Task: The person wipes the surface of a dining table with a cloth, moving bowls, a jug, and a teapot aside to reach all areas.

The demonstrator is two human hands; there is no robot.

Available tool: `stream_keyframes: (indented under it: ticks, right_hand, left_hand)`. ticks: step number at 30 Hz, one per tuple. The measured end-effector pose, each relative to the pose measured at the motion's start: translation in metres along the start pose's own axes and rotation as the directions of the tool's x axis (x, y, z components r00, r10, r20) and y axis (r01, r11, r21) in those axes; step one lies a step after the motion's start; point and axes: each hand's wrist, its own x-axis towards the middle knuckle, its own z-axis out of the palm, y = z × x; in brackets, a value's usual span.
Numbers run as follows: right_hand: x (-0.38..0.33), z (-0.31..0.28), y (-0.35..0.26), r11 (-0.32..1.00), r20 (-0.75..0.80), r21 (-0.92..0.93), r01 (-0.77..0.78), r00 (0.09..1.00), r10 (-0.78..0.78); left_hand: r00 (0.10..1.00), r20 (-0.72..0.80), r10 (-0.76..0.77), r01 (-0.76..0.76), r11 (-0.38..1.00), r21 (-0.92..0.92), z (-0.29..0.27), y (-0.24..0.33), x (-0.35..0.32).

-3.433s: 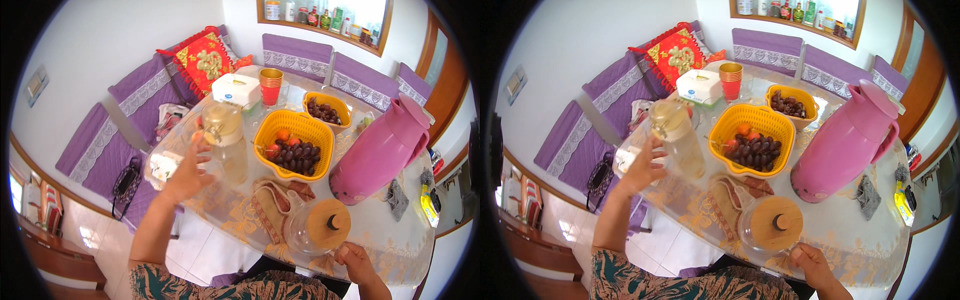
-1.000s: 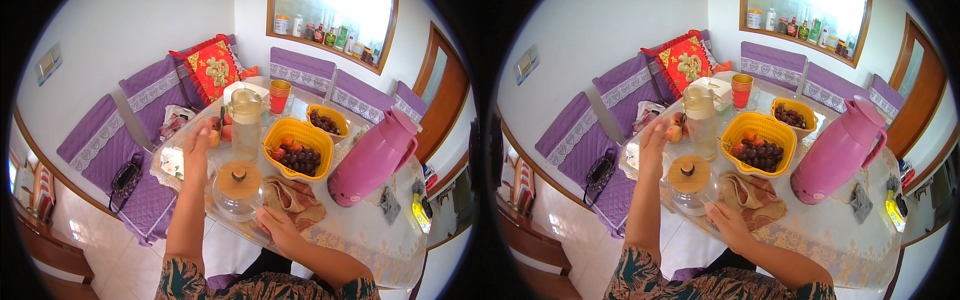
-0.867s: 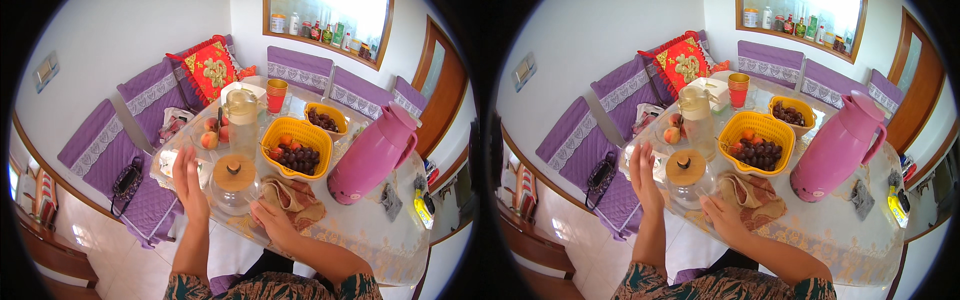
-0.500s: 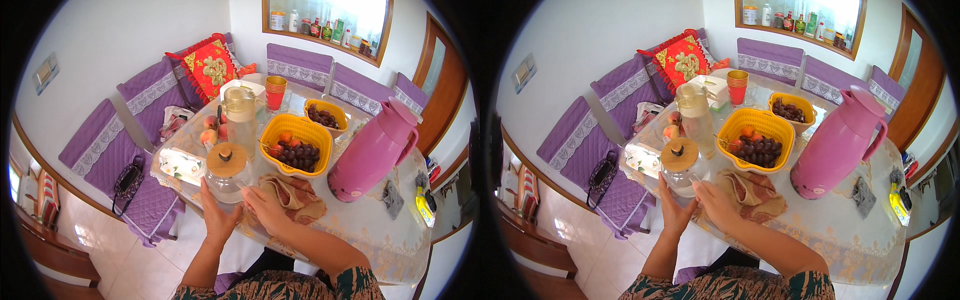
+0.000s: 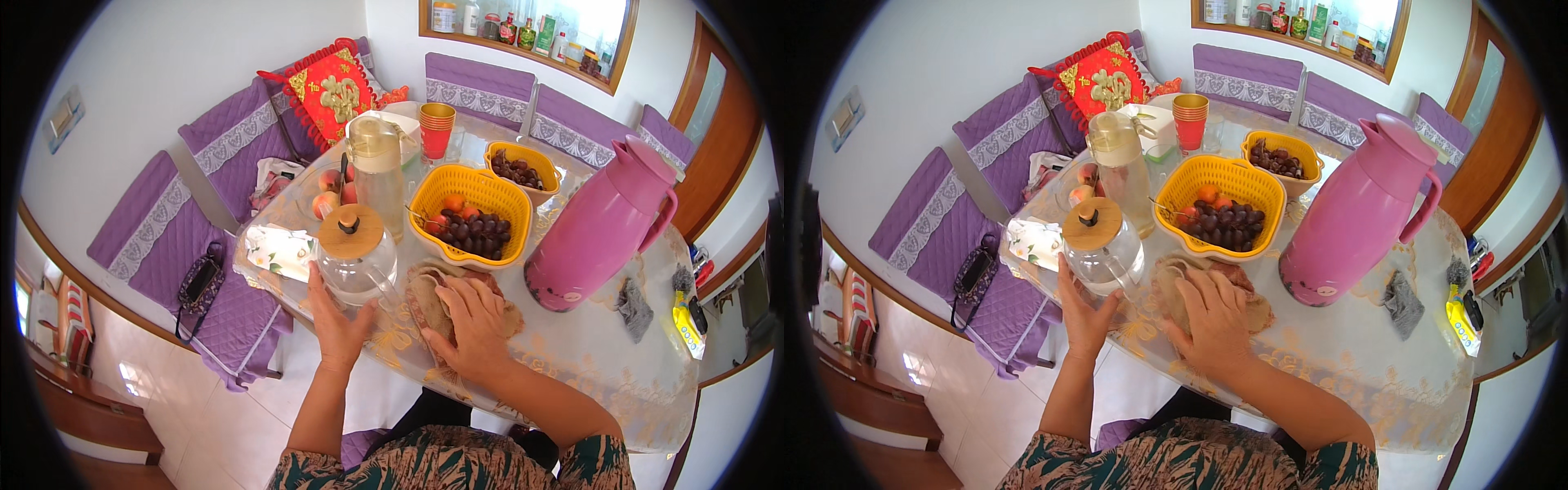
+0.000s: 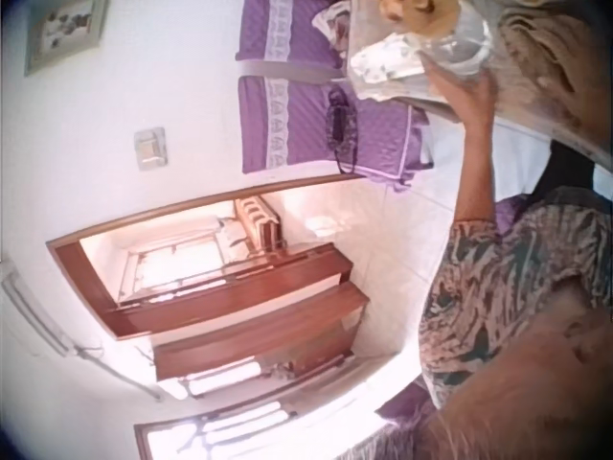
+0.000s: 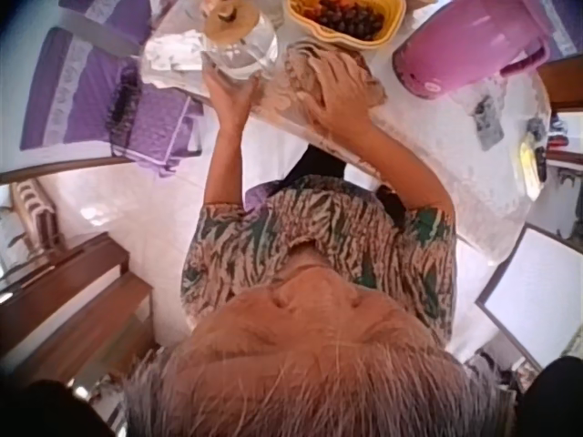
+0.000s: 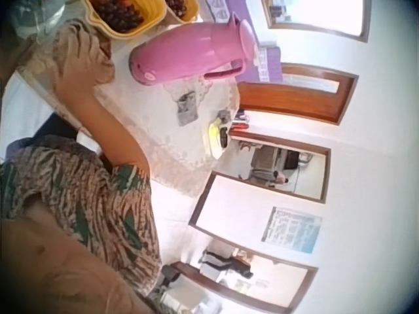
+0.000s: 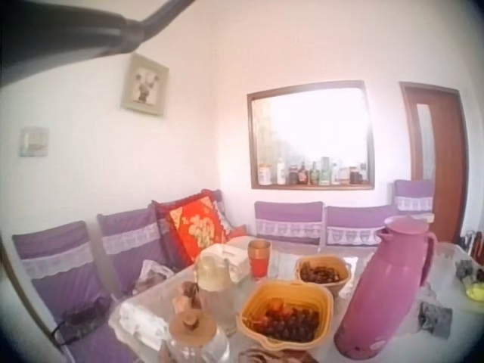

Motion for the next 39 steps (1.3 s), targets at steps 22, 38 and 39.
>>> stream_keyframes:
  ticks: [22,38,39]
  right_hand:
    - [-0.084,-0.027,0.025,0.992,0.268,-0.004,0.125,0.956,-0.119]
    - [-0.222,-0.153,0.081,0.879,0.118,-0.313,-0.360,0.904,0.412]
    - [-0.232,-0.160,0.083,0.859,0.099,-0.331,-0.391,0.891,0.443]
  left_hand:
    - [0.956,-0.167,0.240,-0.199,0.952,0.233,0.000,0.026,-0.045]
    - [0.724,0.477,0.498,-0.317,0.855,-0.411,0.105,0.174,-0.083]
    - [0.690,0.490,0.534,-0.315,0.830,-0.461,0.117,0.191,-0.081]
